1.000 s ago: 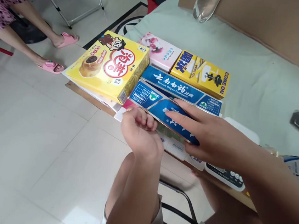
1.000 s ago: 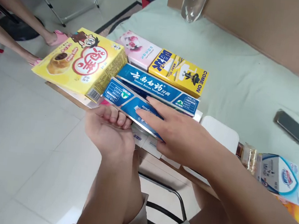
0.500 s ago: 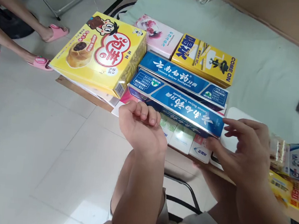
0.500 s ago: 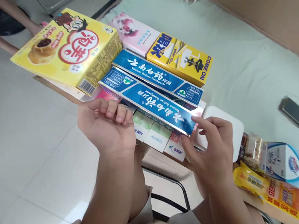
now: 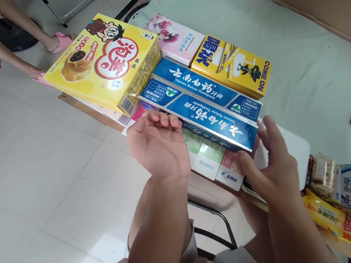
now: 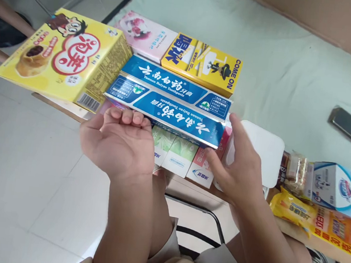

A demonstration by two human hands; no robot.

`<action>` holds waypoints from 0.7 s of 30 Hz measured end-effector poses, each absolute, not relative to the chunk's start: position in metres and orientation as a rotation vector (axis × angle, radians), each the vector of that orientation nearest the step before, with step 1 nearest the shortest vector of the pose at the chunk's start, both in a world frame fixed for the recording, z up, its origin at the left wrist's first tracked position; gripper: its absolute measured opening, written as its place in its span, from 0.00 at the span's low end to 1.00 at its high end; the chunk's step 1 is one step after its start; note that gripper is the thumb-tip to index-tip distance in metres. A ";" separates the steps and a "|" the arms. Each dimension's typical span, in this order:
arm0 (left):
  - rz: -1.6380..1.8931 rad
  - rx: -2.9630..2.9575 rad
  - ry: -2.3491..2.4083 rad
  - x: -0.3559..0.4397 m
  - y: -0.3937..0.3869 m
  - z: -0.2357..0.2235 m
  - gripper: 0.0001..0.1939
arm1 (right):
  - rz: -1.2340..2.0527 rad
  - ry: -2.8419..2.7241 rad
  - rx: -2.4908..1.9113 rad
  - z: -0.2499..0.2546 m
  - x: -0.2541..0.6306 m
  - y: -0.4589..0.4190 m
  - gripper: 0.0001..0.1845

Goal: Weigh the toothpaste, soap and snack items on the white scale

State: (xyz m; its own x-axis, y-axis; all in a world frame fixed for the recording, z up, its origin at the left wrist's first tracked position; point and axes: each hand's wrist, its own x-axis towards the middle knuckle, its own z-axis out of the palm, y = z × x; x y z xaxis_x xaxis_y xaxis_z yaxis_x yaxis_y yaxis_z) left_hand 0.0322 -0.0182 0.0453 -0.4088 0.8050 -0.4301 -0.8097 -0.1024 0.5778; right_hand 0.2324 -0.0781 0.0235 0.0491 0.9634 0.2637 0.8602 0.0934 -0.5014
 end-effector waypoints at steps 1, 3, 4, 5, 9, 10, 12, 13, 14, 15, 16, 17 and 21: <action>1.778 0.013 0.901 0.032 -0.019 0.044 0.12 | 0.292 -1.844 -1.807 0.023 0.233 -0.078 0.43; 1.808 0.041 0.860 0.034 -0.019 0.040 0.11 | 0.346 -1.853 -1.828 0.023 0.233 -0.079 0.44; 1.821 0.041 0.853 0.035 -0.019 0.038 0.11 | 0.358 -1.855 -1.830 0.022 0.233 -0.079 0.43; 1.837 0.038 0.851 0.036 -0.018 0.037 0.11 | 0.363 -1.855 -1.831 0.022 0.232 -0.079 0.43; 1.938 0.046 0.862 0.040 -0.017 0.034 0.10 | 0.397 -1.866 -1.823 0.024 0.229 -0.081 0.44; 1.962 0.068 0.867 0.041 -0.017 0.035 0.10 | 0.388 -1.868 -1.811 0.026 0.230 -0.083 0.44; 2.006 0.138 0.875 0.043 -0.020 0.038 0.10 | 0.333 -1.845 -1.754 0.031 0.234 -0.089 0.42; 2.027 0.196 0.872 0.044 -0.021 0.040 0.11 | 0.292 -1.816 -1.712 0.034 0.238 -0.093 0.39; 2.039 0.269 0.863 0.046 -0.024 0.044 0.12 | 0.249 -1.779 -1.662 0.037 0.242 -0.098 0.33; 2.039 0.355 0.849 0.049 -0.027 0.048 0.14 | 0.215 -1.746 -1.610 0.040 0.247 -0.103 0.25; 2.021 0.452 0.833 0.053 -0.030 0.052 0.16 | 0.186 -1.725 -1.556 0.043 0.253 -0.109 0.16; 1.986 0.549 0.815 0.058 -0.035 0.056 0.18 | 0.168 -1.720 -1.496 0.045 0.258 -0.114 0.07; 1.724 0.826 0.632 0.092 -0.053 0.071 0.22 | 0.181 -1.721 -1.251 0.049 0.277 -0.133 0.12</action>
State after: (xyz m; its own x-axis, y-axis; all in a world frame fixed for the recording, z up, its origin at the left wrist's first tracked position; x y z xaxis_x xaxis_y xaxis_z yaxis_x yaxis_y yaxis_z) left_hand 0.0919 -0.0531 0.0706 -0.1881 0.9576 0.2184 -0.5898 -0.2879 0.7545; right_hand 0.2770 -0.1331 0.0495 -0.0081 0.7962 0.6050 0.6530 0.4624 -0.5998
